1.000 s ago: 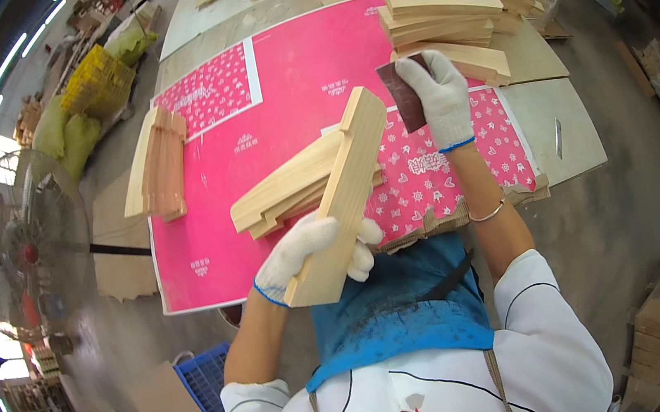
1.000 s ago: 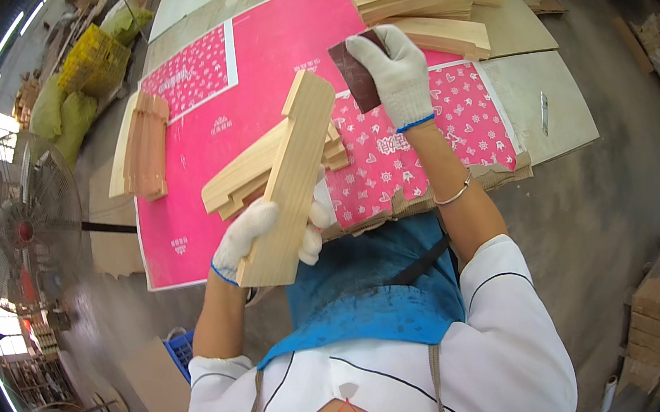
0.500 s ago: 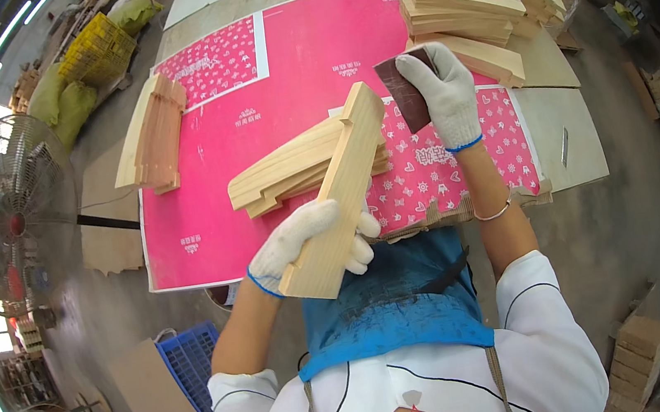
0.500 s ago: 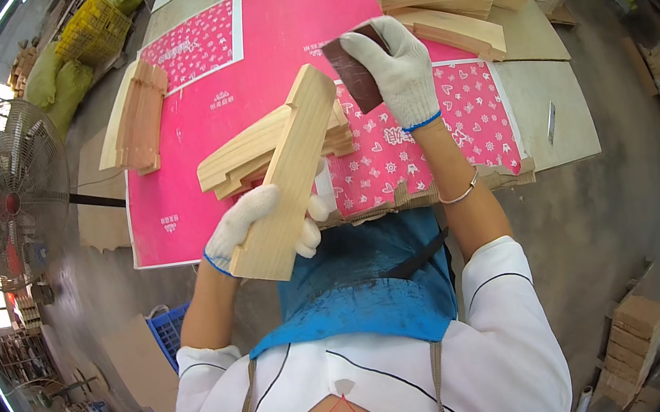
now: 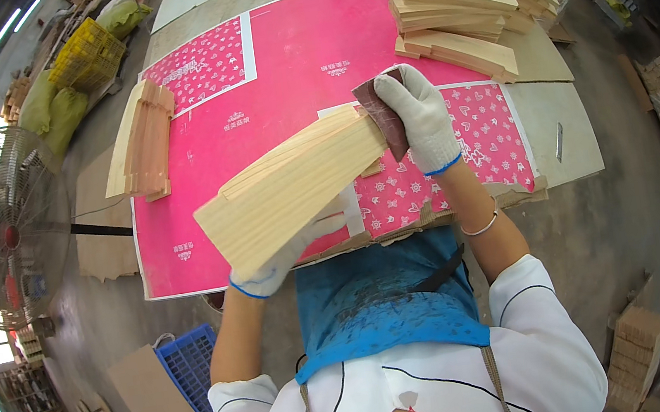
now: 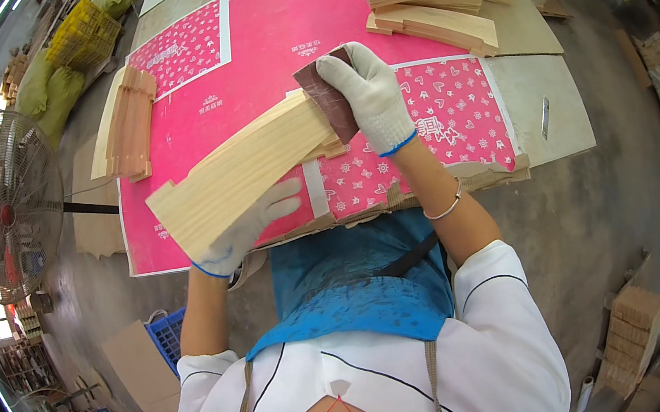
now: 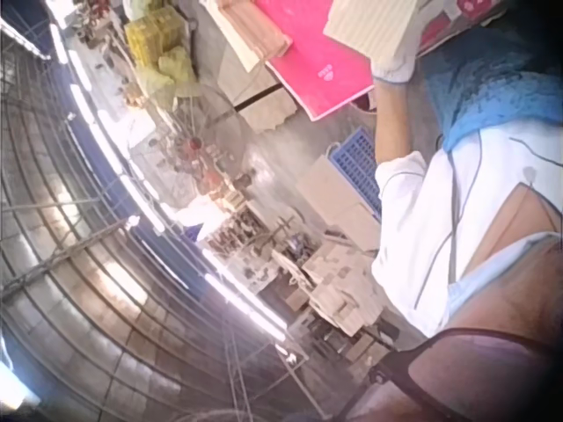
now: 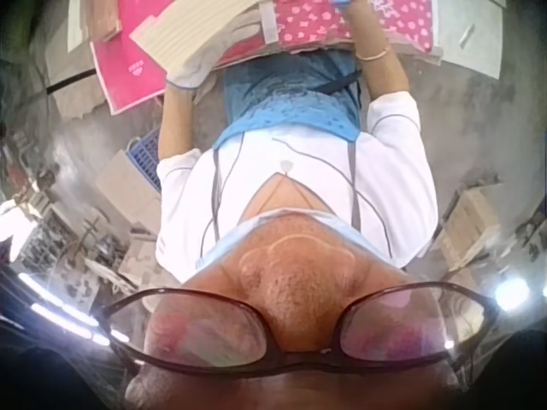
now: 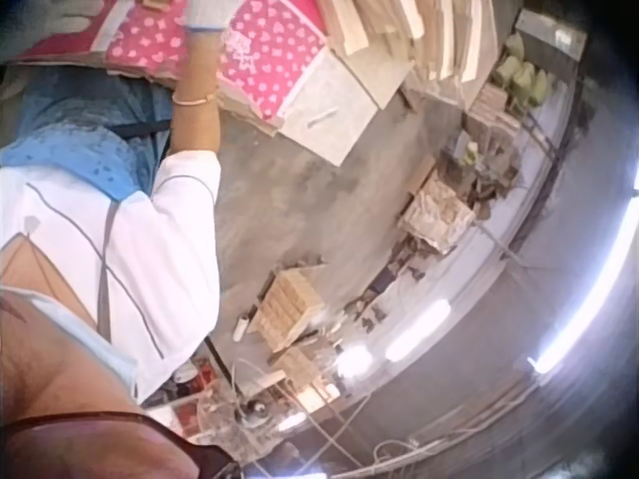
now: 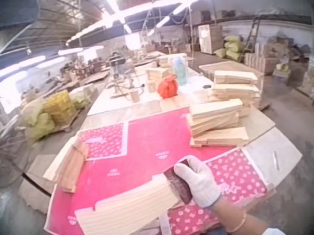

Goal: Sanding the edges and surfaces of wooden chair or table leg components using a piece of sandpaper.

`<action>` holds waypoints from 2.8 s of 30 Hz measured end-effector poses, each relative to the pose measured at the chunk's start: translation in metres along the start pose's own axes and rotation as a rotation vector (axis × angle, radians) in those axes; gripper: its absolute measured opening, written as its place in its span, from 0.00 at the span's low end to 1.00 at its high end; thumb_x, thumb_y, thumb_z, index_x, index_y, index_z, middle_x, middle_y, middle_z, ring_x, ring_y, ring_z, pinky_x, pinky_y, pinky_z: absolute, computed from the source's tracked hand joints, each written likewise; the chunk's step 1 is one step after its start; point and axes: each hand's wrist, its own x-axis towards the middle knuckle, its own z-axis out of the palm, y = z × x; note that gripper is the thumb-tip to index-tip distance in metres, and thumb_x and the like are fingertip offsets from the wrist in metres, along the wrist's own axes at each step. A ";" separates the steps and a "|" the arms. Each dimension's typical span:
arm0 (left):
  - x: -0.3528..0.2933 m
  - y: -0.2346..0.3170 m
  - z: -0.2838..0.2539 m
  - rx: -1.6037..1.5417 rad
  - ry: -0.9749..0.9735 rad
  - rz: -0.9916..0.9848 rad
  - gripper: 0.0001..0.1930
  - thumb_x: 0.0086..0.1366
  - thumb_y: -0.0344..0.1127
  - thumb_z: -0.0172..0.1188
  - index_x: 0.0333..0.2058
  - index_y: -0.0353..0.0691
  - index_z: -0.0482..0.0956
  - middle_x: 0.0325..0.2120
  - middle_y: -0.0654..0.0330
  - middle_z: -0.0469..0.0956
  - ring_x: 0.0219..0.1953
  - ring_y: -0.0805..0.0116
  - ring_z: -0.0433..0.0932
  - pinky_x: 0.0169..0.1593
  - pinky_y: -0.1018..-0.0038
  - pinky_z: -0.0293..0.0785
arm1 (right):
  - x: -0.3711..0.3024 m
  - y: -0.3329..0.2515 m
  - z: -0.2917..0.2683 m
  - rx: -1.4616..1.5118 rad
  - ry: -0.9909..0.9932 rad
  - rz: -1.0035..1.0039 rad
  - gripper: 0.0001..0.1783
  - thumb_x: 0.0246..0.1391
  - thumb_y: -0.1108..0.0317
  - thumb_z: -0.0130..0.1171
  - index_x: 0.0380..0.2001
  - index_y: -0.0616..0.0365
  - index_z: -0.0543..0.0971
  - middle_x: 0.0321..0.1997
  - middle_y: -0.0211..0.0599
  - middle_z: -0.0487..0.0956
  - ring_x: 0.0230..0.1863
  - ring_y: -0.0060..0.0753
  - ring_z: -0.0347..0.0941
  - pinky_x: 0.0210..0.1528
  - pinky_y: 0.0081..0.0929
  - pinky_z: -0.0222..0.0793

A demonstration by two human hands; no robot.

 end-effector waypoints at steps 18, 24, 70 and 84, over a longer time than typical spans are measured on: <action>0.043 0.002 0.058 0.290 0.662 0.210 0.18 0.65 0.34 0.63 0.50 0.30 0.77 0.43 0.56 0.79 0.43 0.70 0.79 0.48 0.72 0.77 | -0.008 -0.007 0.025 -0.830 0.155 -0.426 0.10 0.54 0.60 0.64 0.34 0.53 0.81 0.27 0.41 0.82 0.30 0.44 0.81 0.34 0.34 0.76; 0.039 0.012 0.059 0.247 0.585 0.231 0.18 0.64 0.31 0.63 0.51 0.30 0.77 0.44 0.57 0.79 0.43 0.71 0.78 0.49 0.73 0.76 | 0.023 -0.005 0.001 -1.229 0.133 -0.772 0.05 0.56 0.60 0.59 0.33 0.43 0.82 0.34 0.29 0.80 0.33 0.39 0.80 0.35 0.35 0.76; 0.030 0.038 0.012 -0.078 0.515 0.207 0.23 0.69 0.34 0.56 0.58 0.26 0.69 0.50 0.51 0.77 0.51 0.59 0.79 0.53 0.61 0.81 | -0.005 -0.022 0.035 -0.179 -0.063 -0.096 0.13 0.57 0.64 0.65 0.37 0.64 0.80 0.32 0.31 0.80 0.34 0.17 0.74 0.38 0.21 0.72; 0.009 0.032 0.008 0.376 0.181 -0.126 0.21 0.64 0.33 0.60 0.53 0.29 0.75 0.44 0.51 0.82 0.47 0.64 0.81 0.49 0.68 0.79 | -0.009 -0.010 0.040 -0.446 -0.038 -0.124 0.12 0.59 0.65 0.62 0.35 0.65 0.79 0.30 0.35 0.81 0.32 0.18 0.73 0.38 0.22 0.71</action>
